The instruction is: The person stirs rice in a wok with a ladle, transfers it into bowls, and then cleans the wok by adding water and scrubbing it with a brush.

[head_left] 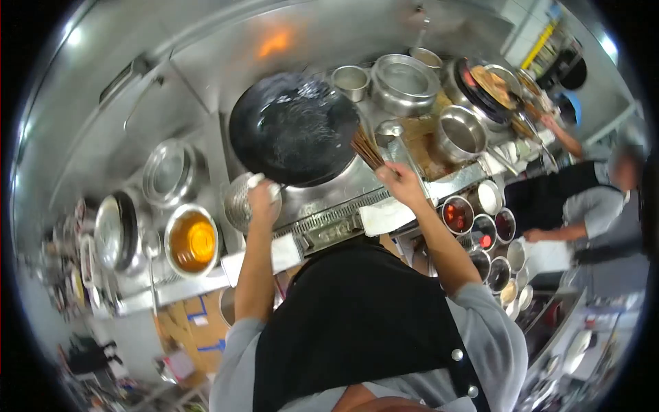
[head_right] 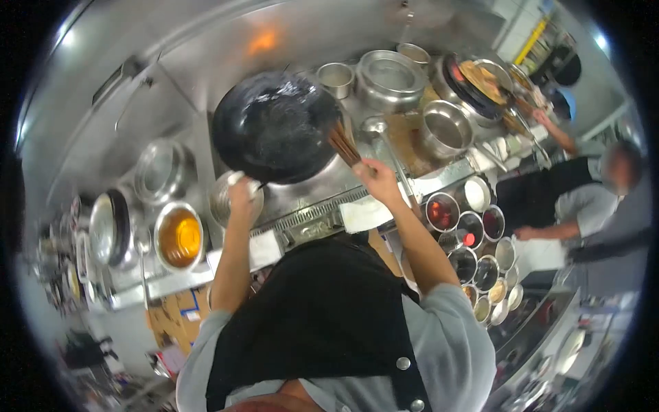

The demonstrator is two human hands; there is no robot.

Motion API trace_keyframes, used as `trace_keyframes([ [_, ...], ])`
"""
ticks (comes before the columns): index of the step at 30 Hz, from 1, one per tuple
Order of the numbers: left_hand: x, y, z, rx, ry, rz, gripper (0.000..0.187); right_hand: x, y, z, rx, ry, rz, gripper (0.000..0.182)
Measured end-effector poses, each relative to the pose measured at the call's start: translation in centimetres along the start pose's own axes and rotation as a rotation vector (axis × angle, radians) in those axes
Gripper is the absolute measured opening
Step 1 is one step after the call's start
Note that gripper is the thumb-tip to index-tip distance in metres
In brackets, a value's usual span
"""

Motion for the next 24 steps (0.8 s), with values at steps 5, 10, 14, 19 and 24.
trace_keyframes([
  [5, 2.1, -3.9, -5.6, 0.208, -0.11, -0.156, 0.023, -11.4, -7.0, -2.3, 0.685, 0.579, -0.043, 0.059],
  [10, 3.2, -2.9, -11.0, 0.362, 0.031, -0.054, 0.021, -14.0, -10.7, -2.6, 0.758, 0.502, -0.142, 0.059],
  [14, 3.0, -2.0, -13.9, 0.412, 0.213, 0.047, 0.022, -12.4, -11.7, -2.0, 0.663, 0.496, -0.095, 0.066],
  [19, 2.6, -2.0, -14.6, 0.557, 0.318, 0.041, 0.022, -8.3, -11.6, -2.0, 0.516, 0.495, -0.048, 0.072],
  [24, 0.6, 0.0, -16.0, 0.654, 0.466, -0.039, 0.029, 2.2, -9.9, -1.8, 0.378, 0.194, 0.01, 0.069],
])
Point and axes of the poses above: each hand's wrist, its own x-axis towards the middle knuckle, its own y-axis out of the palm, z = x × y, the point moved 3 cm from there along x, towards the middle knuckle, and after that the axes turned 1 degree about y, right-handed, at the moved point
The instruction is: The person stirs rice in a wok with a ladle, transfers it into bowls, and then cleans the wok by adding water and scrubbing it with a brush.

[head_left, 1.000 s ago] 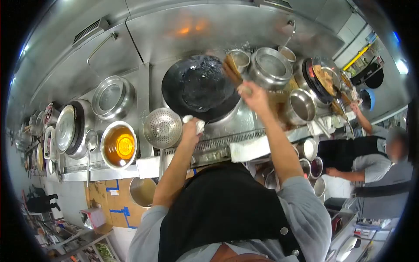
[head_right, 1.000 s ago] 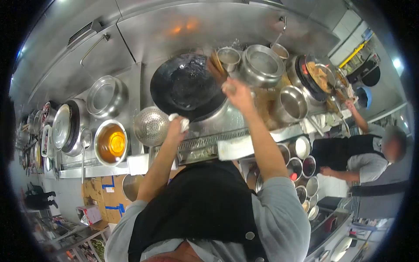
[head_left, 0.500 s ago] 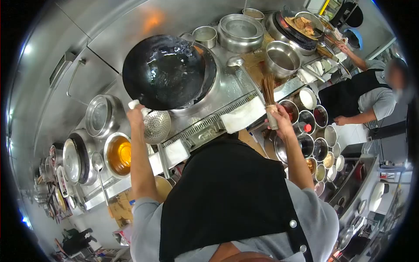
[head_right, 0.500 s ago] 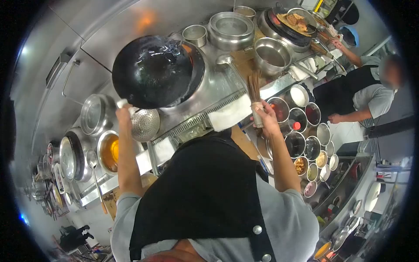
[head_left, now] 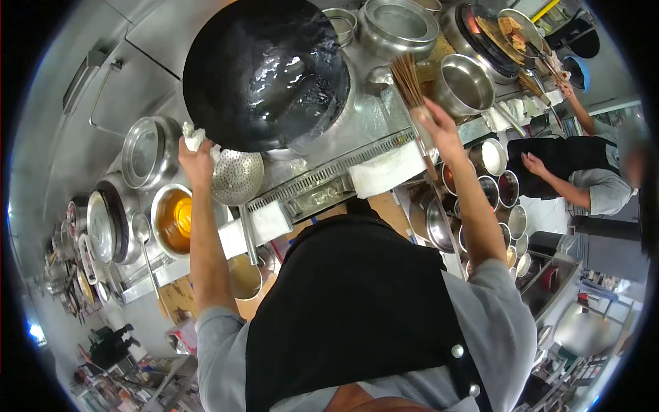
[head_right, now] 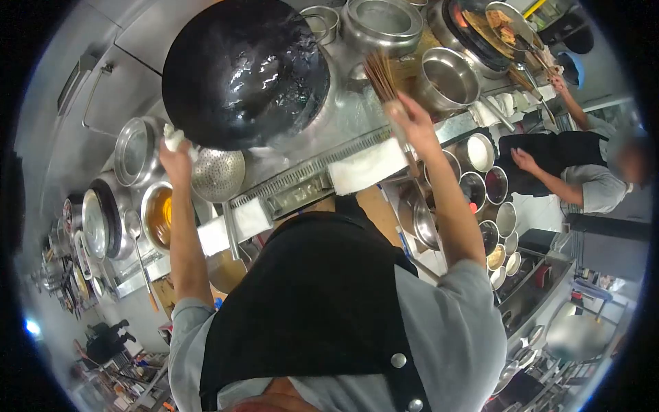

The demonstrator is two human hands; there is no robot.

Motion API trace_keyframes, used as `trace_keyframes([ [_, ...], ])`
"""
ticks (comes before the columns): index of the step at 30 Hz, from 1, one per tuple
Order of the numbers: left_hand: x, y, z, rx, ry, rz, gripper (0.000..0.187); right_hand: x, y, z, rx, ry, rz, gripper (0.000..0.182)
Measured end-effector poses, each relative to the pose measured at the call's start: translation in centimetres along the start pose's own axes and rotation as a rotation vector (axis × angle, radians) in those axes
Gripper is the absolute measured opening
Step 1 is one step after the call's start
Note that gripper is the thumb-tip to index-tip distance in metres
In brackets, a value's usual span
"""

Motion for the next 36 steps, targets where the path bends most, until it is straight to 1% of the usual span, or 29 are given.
trace_keyframes([
  [2, -0.4, 0.4, -1.8, 0.068, 0.026, -0.043, 0.032, 4.4, 3.5, 3.4, 0.068, 0.007, 0.049, 0.07],
  [3, -1.1, 0.5, -4.1, 0.16, 0.052, -0.034, 0.036, 6.9, 6.1, 4.3, 0.131, 0.008, 0.049, 0.064],
  [4, -2.1, 1.1, -5.7, 0.162, 0.041, -0.052, 0.039, 9.1, 9.2, 5.1, 0.197, 0.007, 0.049, 0.059],
  [6, -5.0, 1.9, -8.9, 0.183, 0.038, -0.024, 0.043, 12.3, 17.2, 6.1, 0.286, 0.056, -0.046, 0.052],
  [7, -6.5, 2.3, -9.4, 0.279, 0.14, -0.036, 0.044, 13.1, 21.7, 5.9, 0.407, 0.032, 0.018, 0.05],
  [8, -7.9, 2.8, -9.3, 0.375, 0.241, -0.053, 0.045, 12.5, 26.2, 5.0, 0.47, -0.085, 0.074, 0.032],
  [10, -9.6, 3.3, -9.0, 0.27, 0.148, -0.114, 0.048, 5.9, 33.0, 5.1, 0.577, 0.028, 0.386, 0.005],
  [11, -9.4, 3.1, -9.9, 0.17, 0.079, -0.155, 0.046, 1.8, 34.2, 4.6, 0.33, -0.159, 0.479, 0.031],
  [12, -8.7, 2.7, -8.9, 0.122, 0.032, -0.181, 0.045, -2.8, 33.7, 2.8, 0.148, -0.346, 0.501, 0.048],
  [14, -7.8, 1.1, -5.9, 0.026, -0.068, -0.24, 0.041, -1.9, 29.1, -2.7, -0.235, -0.418, 0.796, 0.059],
  [15, -7.7, 0.4, -4.8, -0.024, -0.19, -0.231, 0.036, 2.5, 25.1, 0.0, -0.69, -0.215, 0.902, 0.054],
  [16, -8.1, 0.3, -3.9, -0.086, -0.271, -0.241, 0.035, 12.7, 21.4, -10.5, -0.97, -0.619, 0.762, 0.042],
  [17, -8.5, 0.5, -2.8, -0.154, -0.347, -0.255, 0.034, 18.9, 17.0, -4.8, -1.045, -0.435, 0.654, 0.038],
  [18, -8.3, 0.8, -2.1, -0.228, -0.415, -0.278, 0.033, 21.4, 14.6, 2.6, -1.171, -0.41, 0.291, 0.039],
  [19, -8.5, 1.9, -2.5, -0.287, -0.455, -0.314, 0.03, 22.4, 13.0, 9.1, -0.85, -0.282, 0.01, 0.039],
  [20, -9.2, 3.4, -0.3, -0.341, -0.504, -0.333, 0.028, 27.3, 11.4, 10.7, -0.624, -0.351, 0.015, 0.043],
  [21, -9.8, 5.1, 0.7, -0.403, -0.561, -0.346, 0.029, 27.8, 11.8, 14.5, -0.597, -0.349, -0.09, 0.048],
  [22, -10.1, 6.8, 0.7, -0.468, -0.61, -0.358, 0.03, 28.5, 13.1, 16.6, -0.526, -0.39, -0.142, 0.049],
  [23, -10.4, 8.2, -0.1, -0.459, -0.632, -0.374, 0.031, 29.3, 14.3, 18.8, -0.456, -0.434, -0.192, 0.051],
  [25, -10.6, 11.1, -1.3, -0.464, -0.648, -0.401, 0.034, 32.0, 18.8, 16.3, -0.235, -0.591, -0.18, 0.049],
  [26, -10.7, 12.5, -1.0, -0.476, -0.644, -0.409, 0.036, 33.3, 21.6, 12.5, -0.43, -0.749, -0.419, 0.033],
  [28, -11.2, 15.5, 2.8, -0.443, -0.644, -0.355, 0.044, 31.7, 29.4, 4.5, -0.449, -0.648, -0.062, 0.013],
  [30, -11.5, 16.4, 5.2, -0.472, -0.678, -0.271, 0.049, 23.7, 36.6, -0.2, -0.854, -0.178, 0.53, 0.022],
  [31, -12.0, 16.2, 5.9, -0.483, -0.712, -0.14, 0.057, 18.5, 38.3, -0.8, -0.66, -0.336, 0.569, 0.034],
  [32, -12.1, 15.8, 5.4, -0.599, -0.817, -0.128, 0.059, 15.2, 38.9, -0.3, -0.547, -0.227, 0.762, 0.05],
  [33, -12.3, 14.8, 3.8, -0.712, -0.928, -0.111, 0.062, 12.4, 37.6, 1.1, -0.525, -0.247, 0.881, 0.058],
  [34, -12.5, 13.7, 2.5, -0.822, -1.043, -0.087, 0.064, 12.5, 35.4, 1.9, -0.56, -0.326, 1.139, 0.059],
  [35, -12.5, 13.3, 1.7, -0.844, -1.07, 0.022, 0.074, 15.3, 32.8, 1.3, -0.687, -0.346, 1.278, 0.056],
  [36, -12.0, 13.0, 0.6, -0.878, -1.115, 0.018, 0.065, 19.6, 29.7, 2.0, -0.938, -0.092, 1.291, 0.058],
])
Point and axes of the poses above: each hand's wrist, its own x-axis towards the middle knuckle, its own y-axis out of the palm, z = x × y, the point moved 3 cm from there along x, towards the middle knuckle, and after that the axes turned 1 degree about y, right-handed, at the moved point
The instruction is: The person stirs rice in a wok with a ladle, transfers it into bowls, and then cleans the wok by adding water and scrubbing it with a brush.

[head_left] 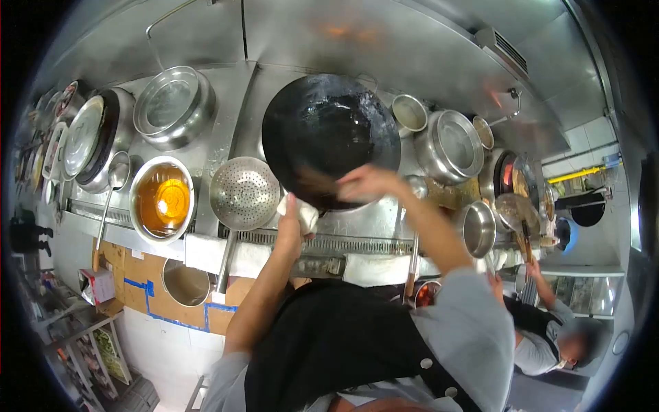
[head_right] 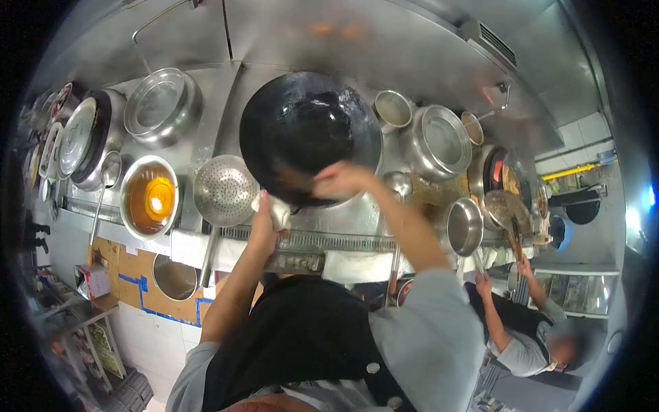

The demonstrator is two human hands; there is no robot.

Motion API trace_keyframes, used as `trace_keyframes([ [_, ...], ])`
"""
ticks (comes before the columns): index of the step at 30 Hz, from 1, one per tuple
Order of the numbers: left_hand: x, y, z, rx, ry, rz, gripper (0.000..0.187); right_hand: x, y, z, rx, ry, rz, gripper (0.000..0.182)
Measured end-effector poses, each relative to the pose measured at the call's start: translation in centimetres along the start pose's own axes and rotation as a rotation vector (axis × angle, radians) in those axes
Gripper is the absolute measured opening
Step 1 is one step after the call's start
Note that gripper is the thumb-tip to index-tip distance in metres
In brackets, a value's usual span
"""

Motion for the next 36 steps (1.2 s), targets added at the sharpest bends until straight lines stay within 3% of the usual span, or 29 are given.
trace_keyframes([
  [2, 0.7, 0.9, 0.1, 0.068, -0.012, -0.001, 0.041, -3.1, -9.2, -1.5, -0.622, 0.456, -0.258, 0.034],
  [3, 0.9, 1.0, 0.2, 0.085, 0.027, 0.021, 0.036, -4.9, -13.2, -3.7, -0.363, 0.61, -0.665, 0.028],
  [6, 0.9, 1.2, 0.7, 0.119, 0.127, 0.071, 0.024, 2.1, -12.8, -5.8, 0.294, -0.077, -1.386, 0.026],
  [8, 1.4, 1.2, 0.9, 0.115, 0.177, 0.093, 0.02, 7.1, -6.0, 0.7, 0.398, 0.242, -0.79, 0.023],
  [9, 1.9, 0.6, 1.5, 0.159, 0.156, 0.126, 0.024, 8.3, -1.6, 4.5, 0.297, 0.076, -0.72, 0.033],
  [10, 1.7, 0.6, 1.1, 0.134, 0.139, 0.122, 0.028, 11.7, 3.3, 4.4, 0.345, -0.096, -0.815, 0.042],
  [12, 0.6, 0.4, 0.2, 0.088, 0.094, 0.112, 0.035, 9.9, 6.8, 6.2, 0.55, -0.356, -0.618, 0.053],
  [14, 0.9, -1.0, 1.7, 0.085, 0.028, 0.157, 0.042, 6.8, 3.2, 1.1, 0.236, -0.095, -0.36, 0.057],
  [15, 0.6, -0.7, 1.6, 0.107, 0.031, 0.144, 0.041, 4.4, -0.8, -2.1, 0.141, 0.088, -0.34, 0.048],
  [16, 0.9, -0.5, 1.1, 0.124, 0.046, 0.132, 0.04, 2.4, -6.1, -4.1, -0.34, 0.257, -0.508, 0.042],
  [17, 1.0, -0.6, 1.0, 0.15, 0.056, 0.181, 0.039, -1.2, -11.3, -2.2, -0.298, 0.601, -0.758, 0.038],
  [18, 1.0, -0.7, 1.4, 0.136, 0.063, 0.193, 0.037, -2.8, -13.4, -3.1, -0.181, 0.568, -1.146, 0.026],
  [20, 1.4, -0.5, 1.5, 0.107, 0.09, 0.219, 0.032, 5.0, -14.0, -7.8, 0.105, -0.139, -1.469, 0.021],
  [23, 1.4, -0.1, 1.4, 0.134, 0.085, 0.233, 0.027, 10.2, -5.4, 3.3, 0.553, 0.079, -0.841, 0.023],
  [24, 1.4, -0.1, 1.2, 0.149, 0.105, 0.248, 0.025, 13.9, -1.1, 4.9, 0.427, -0.023, -0.797, 0.032],
  [25, 1.4, -0.2, 1.0, 0.165, 0.125, 0.261, 0.024, 15.3, 2.8, 6.5, 0.6, -0.11, -0.813, 0.047],
  [26, 1.1, -0.5, 1.0, 0.183, 0.136, 0.272, 0.023, 12.8, 4.0, 9.3, 0.614, -0.278, -0.653, 0.057],
  [28, 0.5, -0.3, 1.2, 0.153, 0.129, 0.252, 0.026, 11.1, 3.1, 4.7, 0.339, -0.288, -0.56, 0.056],
  [29, 0.4, -0.2, 1.4, 0.152, 0.13, 0.244, 0.027, 10.3, 1.3, -0.7, 0.399, -0.035, -0.51, 0.047],
  [30, 0.6, -0.1, 1.1, 0.151, 0.141, 0.237, 0.027, 7.7, -3.5, -3.8, -0.328, 0.095, -0.706, 0.039],
  [31, 0.4, -0.1, 0.7, 0.179, 0.122, 0.236, 0.03, 5.4, -8.0, -9.1, -0.301, 0.154, -0.829, 0.039],
  [32, 0.6, -0.3, 0.7, 0.179, 0.139, 0.237, 0.032, 0.5, -10.5, -4.1, -0.106, 0.617, -1.158, 0.029],
  [35, 0.6, -0.4, 1.2, 0.177, 0.141, 0.231, 0.036, 8.3, -11.7, -10.6, 0.383, -0.356, -1.791, 0.023],
  [36, 0.5, -0.2, 1.1, 0.174, 0.127, 0.22, 0.037, 9.5, -9.1, -6.0, 0.431, -0.232, -1.507, 0.021],
])
Point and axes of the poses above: each hand's wrist, its own x-axis towards the middle knuckle, its own y-axis out of the palm, z = x × y, the point moved 3 cm from there along x, towards the middle knuckle, and after that the axes turned 1 degree about y, right-handed, at the moved point
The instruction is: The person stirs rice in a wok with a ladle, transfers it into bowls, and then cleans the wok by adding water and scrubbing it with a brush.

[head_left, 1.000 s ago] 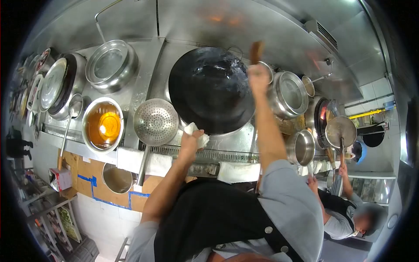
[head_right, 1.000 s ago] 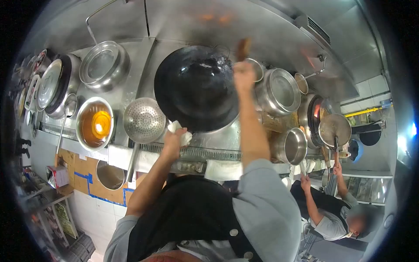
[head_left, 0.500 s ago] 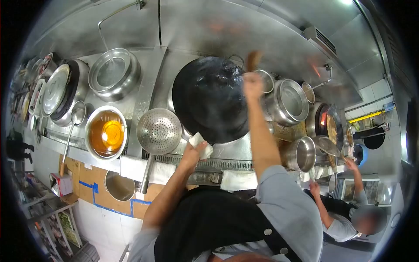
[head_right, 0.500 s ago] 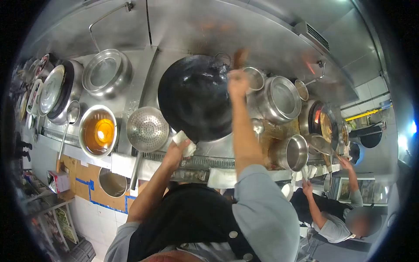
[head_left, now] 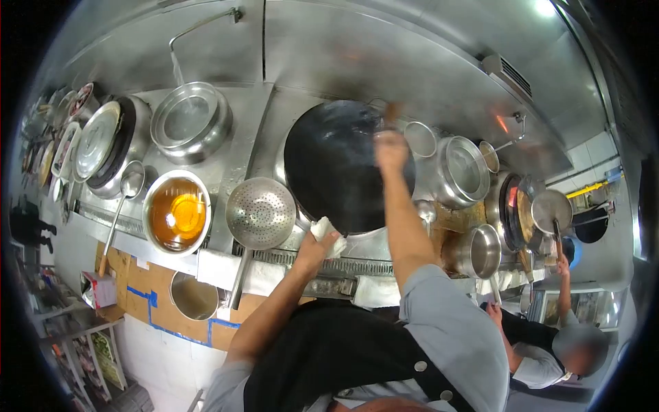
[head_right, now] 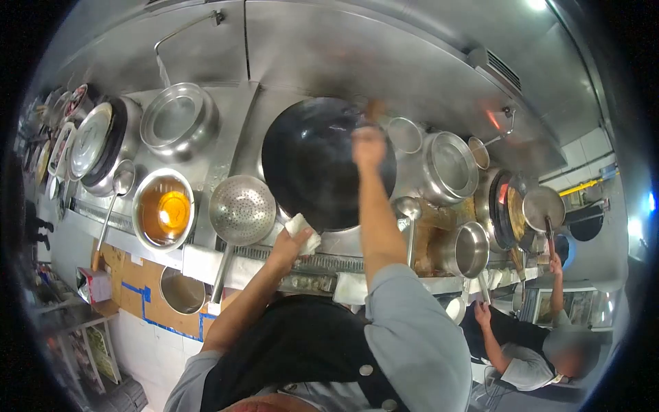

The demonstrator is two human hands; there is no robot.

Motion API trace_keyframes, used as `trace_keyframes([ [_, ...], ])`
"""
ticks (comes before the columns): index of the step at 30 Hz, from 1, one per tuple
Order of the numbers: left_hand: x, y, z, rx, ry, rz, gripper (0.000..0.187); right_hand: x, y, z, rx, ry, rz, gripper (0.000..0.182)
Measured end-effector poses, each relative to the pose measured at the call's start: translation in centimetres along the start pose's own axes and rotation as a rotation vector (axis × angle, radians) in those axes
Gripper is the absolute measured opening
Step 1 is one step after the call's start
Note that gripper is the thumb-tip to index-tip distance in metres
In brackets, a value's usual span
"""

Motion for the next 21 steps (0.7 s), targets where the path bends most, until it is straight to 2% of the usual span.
trace_keyframes([
  [2, 0.3, 0.1, -0.1, 0.008, -0.004, 0.012, 0.039, -7.3, 6.1, 8.7, -0.232, 0.276, 0.575, 0.024],
  [3, 0.4, -0.2, 0.0, 0.026, 0.0, 0.037, 0.04, -11.1, 8.0, 9.2, -0.153, 0.391, 0.64, 0.04],
  [4, 0.4, -0.5, 0.4, 0.049, -0.008, 0.065, 0.041, -13.2, 6.8, 12.5, 0.007, 0.582, 0.882, 0.05],
  [5, 0.3, -0.5, 0.8, 0.016, 0.008, 0.059, 0.039, -14.9, 5.3, 11.7, 0.169, 0.625, 1.041, 0.055],
  [6, 0.5, -0.2, 1.1, -0.011, 0.026, 0.056, 0.038, -15.1, 2.9, 9.9, 0.139, 0.251, 1.146, 0.059],
  [7, 0.7, -0.2, 1.0, -0.041, 0.05, 0.05, 0.037, -13.6, -0.8, 8.7, -0.002, 0.267, 1.404, 0.063],
  [9, 0.4, -0.2, 0.6, -0.004, 0.035, 0.058, 0.033, -7.0, -8.0, 10.9, -0.68, 0.512, 1.347, 0.053],
  [10, 0.3, 0.1, 0.3, 0.007, 0.032, 0.057, 0.031, -2.3, -9.0, 8.4, -1.27, -0.149, 1.309, 0.04],
  [11, -0.4, 0.3, -0.8, 0.112, -0.042, 0.017, 0.025, 1.8, -11.8, 6.1, -1.164, 0.017, 0.784, 0.029],
  [13, -0.2, 0.6, -0.5, 0.082, 0.008, 0.017, 0.024, 3.3, -10.9, 5.2, -0.674, 0.097, -0.13, 0.027],
  [14, -0.2, 0.7, -0.4, 0.07, 0.03, 0.018, 0.024, 1.5, -8.1, 4.2, -0.497, 0.173, -0.065, 0.027],
  [16, -0.3, 0.8, -0.7, 0.091, -0.003, 0.05, 0.024, -3.9, -1.3, 1.3, -0.46, 0.109, 0.287, 0.03],
  [17, -0.4, 0.8, -0.3, 0.077, 0.0, 0.051, 0.023, -7.6, 1.9, 3.6, -0.625, 0.279, 0.592, 0.032],
  [18, -0.4, 0.7, -0.1, 0.062, 0.005, 0.05, 0.023, -11.9, 2.6, 7.7, -0.221, 0.365, 0.735, 0.041],
  [20, -0.1, 0.7, -0.1, 0.081, 0.012, 0.032, 0.024, -16.2, 2.8, 9.5, -0.055, 0.253, 0.884, 0.055],
  [21, 0.0, 0.7, 0.0, 0.082, 0.014, 0.028, 0.024, -15.2, 1.6, 8.5, -0.087, 0.304, 1.072, 0.059],
])
Point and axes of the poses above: each hand's wrist, its own x-axis towards the middle knuckle, its own y-axis out of the palm, z = x × y, the point moved 3 cm from there along x, towards the middle knuckle, and after that the axes turned 1 degree about y, right-handed, at the moved point
